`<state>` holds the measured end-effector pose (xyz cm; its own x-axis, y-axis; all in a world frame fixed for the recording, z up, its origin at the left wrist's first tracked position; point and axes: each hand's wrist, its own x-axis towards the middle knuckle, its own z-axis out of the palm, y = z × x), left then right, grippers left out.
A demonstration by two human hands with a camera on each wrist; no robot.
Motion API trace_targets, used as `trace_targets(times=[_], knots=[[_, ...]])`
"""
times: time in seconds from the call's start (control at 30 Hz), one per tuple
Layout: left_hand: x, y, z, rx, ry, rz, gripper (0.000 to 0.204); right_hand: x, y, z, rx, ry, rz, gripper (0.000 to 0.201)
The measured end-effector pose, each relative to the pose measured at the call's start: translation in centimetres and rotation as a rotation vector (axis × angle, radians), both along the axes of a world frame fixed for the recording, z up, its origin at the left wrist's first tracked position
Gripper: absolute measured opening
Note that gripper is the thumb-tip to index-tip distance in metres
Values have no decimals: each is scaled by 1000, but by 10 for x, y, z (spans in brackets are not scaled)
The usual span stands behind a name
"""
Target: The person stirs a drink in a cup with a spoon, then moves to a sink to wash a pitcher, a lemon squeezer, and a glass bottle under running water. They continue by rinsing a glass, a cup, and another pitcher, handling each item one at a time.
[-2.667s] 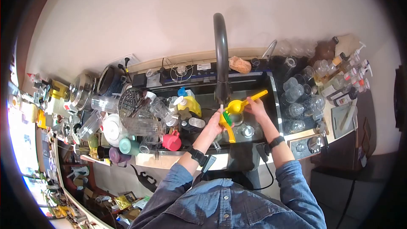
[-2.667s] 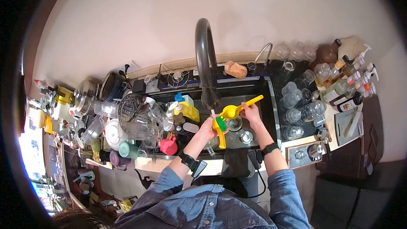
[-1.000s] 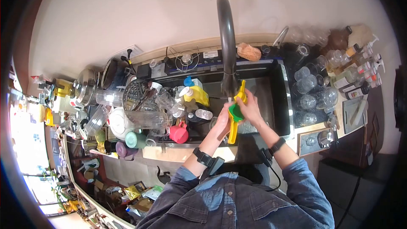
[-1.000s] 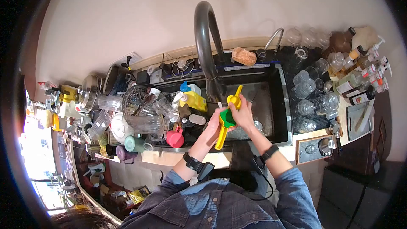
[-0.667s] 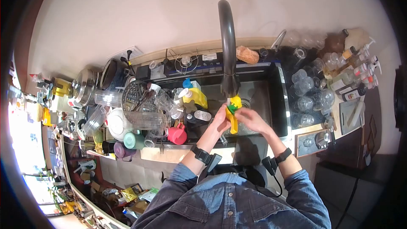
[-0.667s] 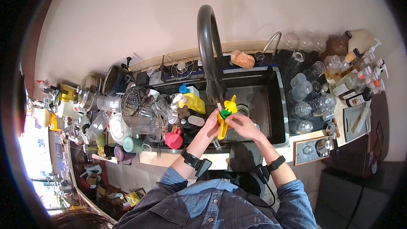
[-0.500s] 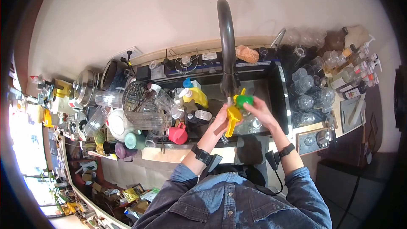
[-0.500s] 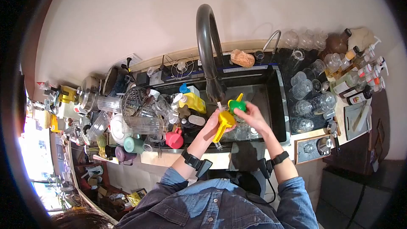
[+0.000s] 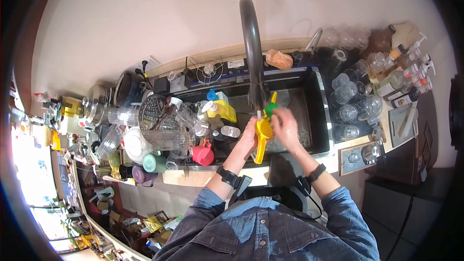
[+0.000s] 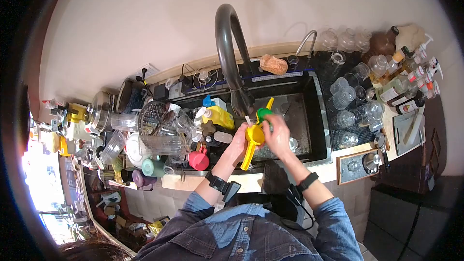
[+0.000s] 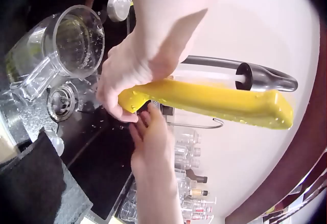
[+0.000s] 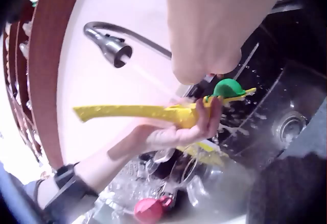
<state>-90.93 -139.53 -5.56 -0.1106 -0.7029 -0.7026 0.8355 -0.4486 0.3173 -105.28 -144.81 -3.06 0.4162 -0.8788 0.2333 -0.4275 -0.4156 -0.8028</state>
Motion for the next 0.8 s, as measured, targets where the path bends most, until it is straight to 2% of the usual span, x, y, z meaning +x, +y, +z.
trace_targets(times=[0.03, 0.07, 0.1, 0.17, 0.2, 0.33, 0.43, 0.47, 0.57, 0.6, 0.63, 0.7, 0.73, 0.77, 0.8], knots=[[-2, -4, -5, 44, -18, 81, 37, 0, 8, 8, 158, 27, 193, 31], [-4, -8, -9, 87, -36, 161, 33, 3, 17, 20, 277, 44, 250, 33], [-2, -9, -20, 85, -53, 156, 32, 8, 26, 30, 395, 59, 304, 35], [6, -11, -42, 77, -90, 145, 30, 18, 34, 26, 297, -50, 255, 39], [3, -11, -9, 92, -110, 123, 29, 17, 31, 27, 354, 6, 295, 39], [13, -11, -24, 46, -127, 44, 29, 5, 23, 36, 445, 113, 360, 33], [0, -15, -16, 68, -191, 111, 30, -4, 14, 32, -13, 269, 426, 29], [-1, -17, -17, 49, -208, 116, 32, -5, 11, 33, -49, 325, 424, 26], [1, -22, -15, 72, -163, 60, 29, -3, 3, 27, -434, 289, 244, 27], [1, -24, -7, 158, -147, 33, 33, -3, 1, 21, -380, 331, 234, 28], [-1, -25, -4, 197, -197, 32, 33, -3, 0, 8, -252, 268, 277, 30], [5, -23, -38, 78, -168, -2, 29, -4, 1, -18, -15, 134, 416, 33], [-1, -26, -17, 89, -116, 63, 25, -2, 2, -23, 388, 31, 334, 36], [-2, -27, -37, 55, -39, 116, 24, 0, 2, -32, 790, -42, 275, 40], [-5, -28, -57, 23, 40, 166, 24, -2, 3, -41, 392, -30, 428, 45]])
